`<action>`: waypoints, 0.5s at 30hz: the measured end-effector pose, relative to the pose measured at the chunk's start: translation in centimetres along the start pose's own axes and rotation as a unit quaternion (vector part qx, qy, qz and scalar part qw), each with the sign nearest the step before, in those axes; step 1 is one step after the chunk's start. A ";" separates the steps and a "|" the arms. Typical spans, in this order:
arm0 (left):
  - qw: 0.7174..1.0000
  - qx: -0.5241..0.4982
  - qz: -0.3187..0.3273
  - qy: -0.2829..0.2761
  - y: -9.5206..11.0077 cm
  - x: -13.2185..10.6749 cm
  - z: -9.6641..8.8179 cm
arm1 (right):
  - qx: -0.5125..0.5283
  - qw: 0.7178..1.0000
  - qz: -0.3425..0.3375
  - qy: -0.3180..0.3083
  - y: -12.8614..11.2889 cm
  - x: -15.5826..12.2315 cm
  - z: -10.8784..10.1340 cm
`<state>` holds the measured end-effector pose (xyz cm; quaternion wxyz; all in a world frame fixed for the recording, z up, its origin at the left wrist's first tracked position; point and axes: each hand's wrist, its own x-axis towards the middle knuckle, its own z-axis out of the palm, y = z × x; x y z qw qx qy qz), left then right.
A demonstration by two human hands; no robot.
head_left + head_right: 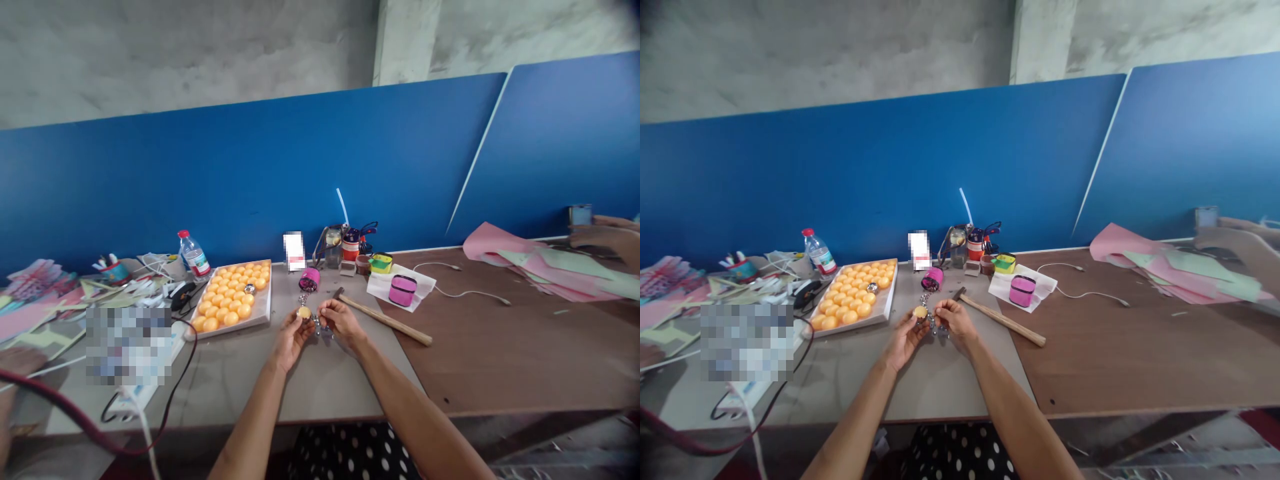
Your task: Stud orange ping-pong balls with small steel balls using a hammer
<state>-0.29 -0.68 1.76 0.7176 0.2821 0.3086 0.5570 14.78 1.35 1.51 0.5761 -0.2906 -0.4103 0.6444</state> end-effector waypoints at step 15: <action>0.999 0.033 -0.007 -0.016 -0.2 0.0 -0.1 | -0.154 0.988 0.006 0.000 0.5 -0.4 0.3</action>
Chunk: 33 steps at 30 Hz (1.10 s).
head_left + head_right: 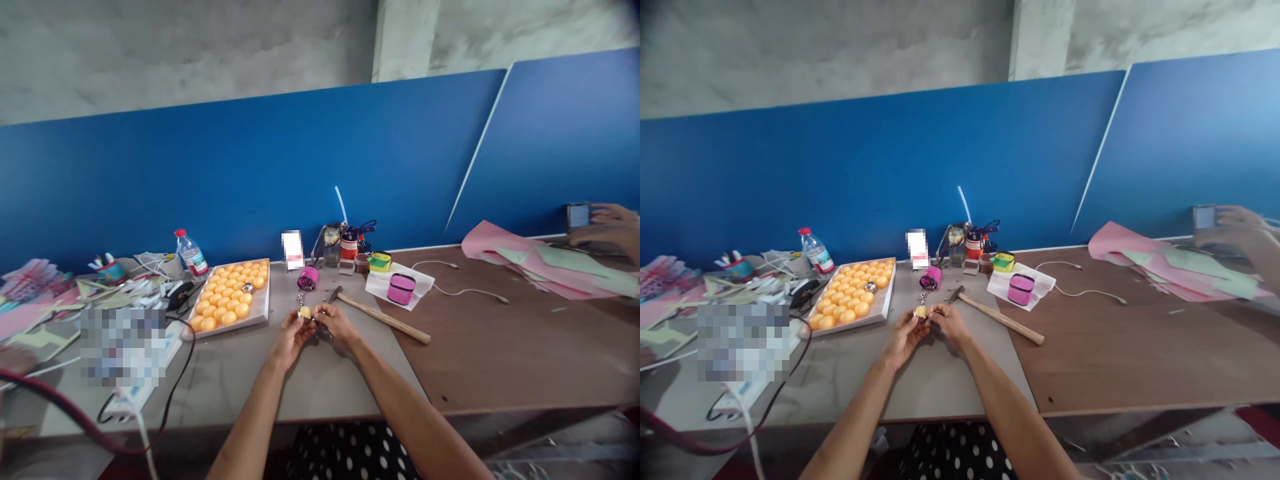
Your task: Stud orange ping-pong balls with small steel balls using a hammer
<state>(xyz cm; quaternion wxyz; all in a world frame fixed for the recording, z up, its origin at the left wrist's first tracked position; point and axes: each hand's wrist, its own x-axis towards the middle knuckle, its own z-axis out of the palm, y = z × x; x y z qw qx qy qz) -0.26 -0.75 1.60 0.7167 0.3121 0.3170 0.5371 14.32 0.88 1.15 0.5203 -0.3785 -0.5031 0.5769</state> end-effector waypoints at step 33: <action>0.996 0.080 0.041 0.002 -0.9 0.3 -0.2 | -0.047 0.999 0.010 0.014 0.1 0.0 0.1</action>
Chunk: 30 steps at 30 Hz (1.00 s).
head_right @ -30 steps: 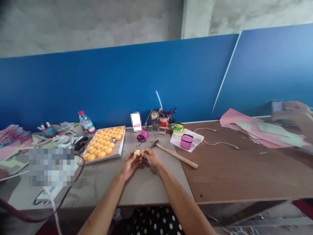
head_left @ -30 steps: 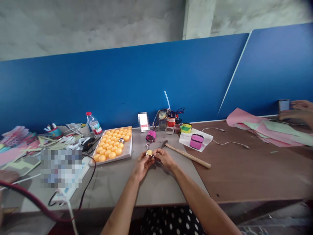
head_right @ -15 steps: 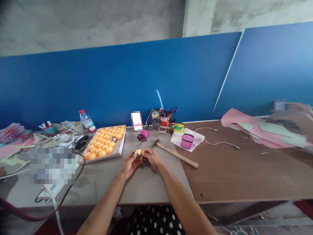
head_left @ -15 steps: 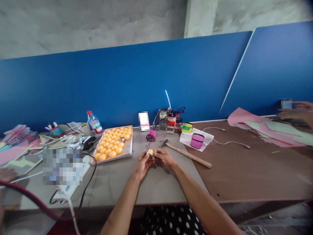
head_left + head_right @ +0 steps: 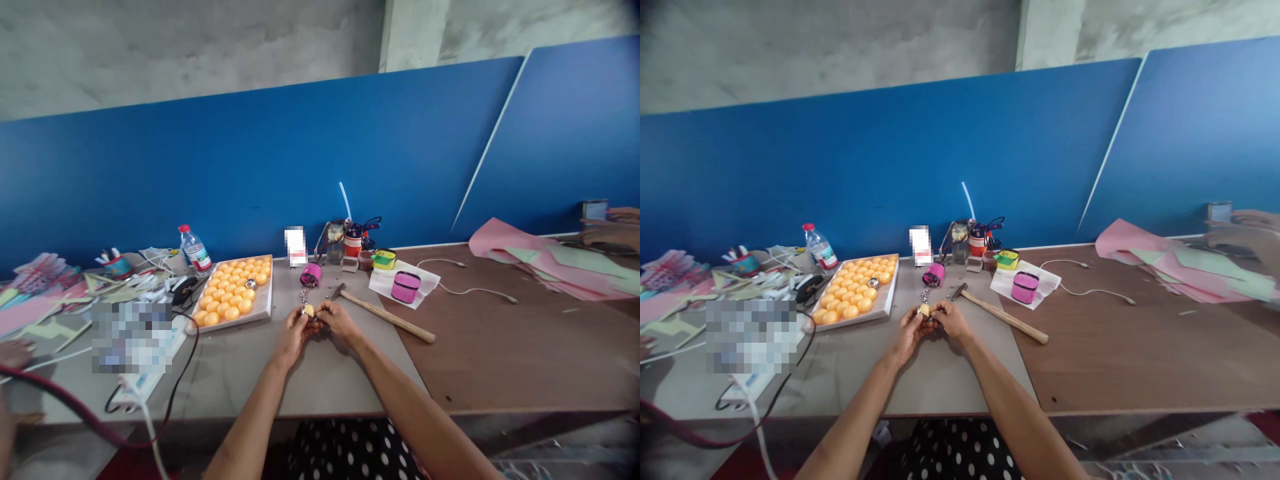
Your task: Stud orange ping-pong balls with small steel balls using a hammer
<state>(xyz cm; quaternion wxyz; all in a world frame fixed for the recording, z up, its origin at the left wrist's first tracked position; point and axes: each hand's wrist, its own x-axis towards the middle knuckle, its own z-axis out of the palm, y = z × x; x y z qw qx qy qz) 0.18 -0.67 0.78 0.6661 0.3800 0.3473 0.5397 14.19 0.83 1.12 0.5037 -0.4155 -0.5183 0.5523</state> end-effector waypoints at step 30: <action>0.995 -0.095 -0.015 -0.005 0.6 -0.1 0.2 | -0.600 0.794 -0.092 0.024 -0.5 -1.0 -1.4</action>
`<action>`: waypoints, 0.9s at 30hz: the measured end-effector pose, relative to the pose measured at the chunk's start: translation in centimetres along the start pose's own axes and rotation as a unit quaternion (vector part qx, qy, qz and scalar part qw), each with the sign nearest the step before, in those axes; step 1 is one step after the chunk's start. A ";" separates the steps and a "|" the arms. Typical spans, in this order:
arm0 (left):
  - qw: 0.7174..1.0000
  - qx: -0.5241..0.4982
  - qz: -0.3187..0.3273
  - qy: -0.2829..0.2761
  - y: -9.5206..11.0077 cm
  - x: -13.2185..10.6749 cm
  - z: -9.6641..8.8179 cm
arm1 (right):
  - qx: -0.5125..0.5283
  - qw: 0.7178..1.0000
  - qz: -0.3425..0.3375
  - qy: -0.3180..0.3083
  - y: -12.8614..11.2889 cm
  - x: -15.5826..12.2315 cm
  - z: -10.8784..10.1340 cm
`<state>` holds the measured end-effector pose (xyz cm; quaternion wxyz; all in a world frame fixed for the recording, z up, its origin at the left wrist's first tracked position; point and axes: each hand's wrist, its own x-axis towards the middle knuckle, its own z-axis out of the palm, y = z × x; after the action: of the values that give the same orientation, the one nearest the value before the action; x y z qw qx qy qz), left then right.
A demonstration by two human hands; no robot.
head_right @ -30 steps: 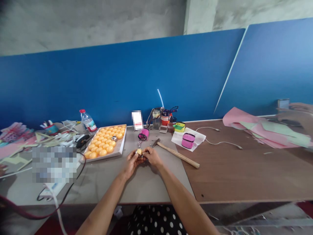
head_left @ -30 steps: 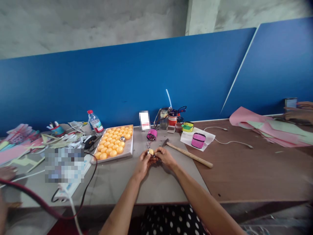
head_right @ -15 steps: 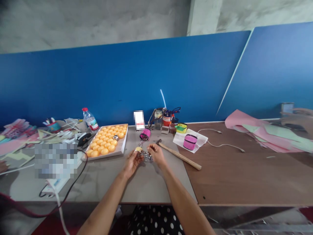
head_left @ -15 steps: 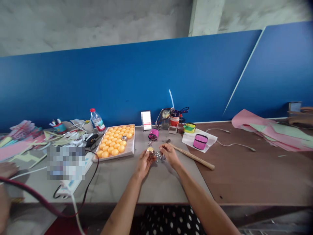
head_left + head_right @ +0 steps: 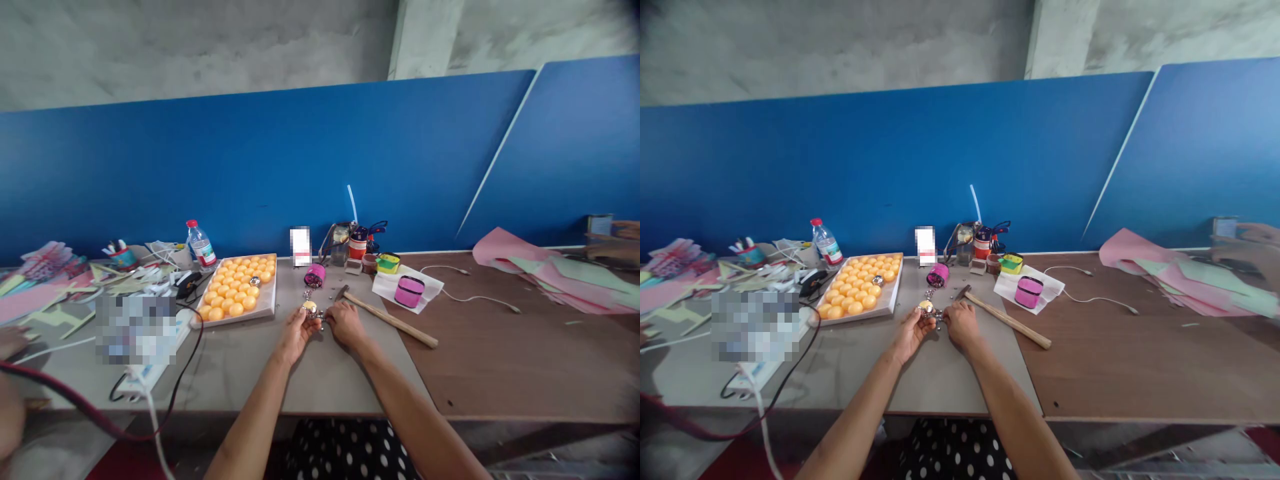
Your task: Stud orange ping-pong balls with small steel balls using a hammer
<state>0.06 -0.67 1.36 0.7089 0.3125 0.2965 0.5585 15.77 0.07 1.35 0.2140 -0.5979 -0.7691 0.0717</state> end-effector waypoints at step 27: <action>0.999 -0.017 -0.022 0.031 0.4 -0.4 0.5 | 0.693 0.712 0.111 0.024 0.4 1.1 1.1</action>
<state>0.09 -1.04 2.03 0.7167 0.2764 0.3158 0.5570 15.43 1.42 0.47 0.5770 -0.3646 -0.4269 0.5931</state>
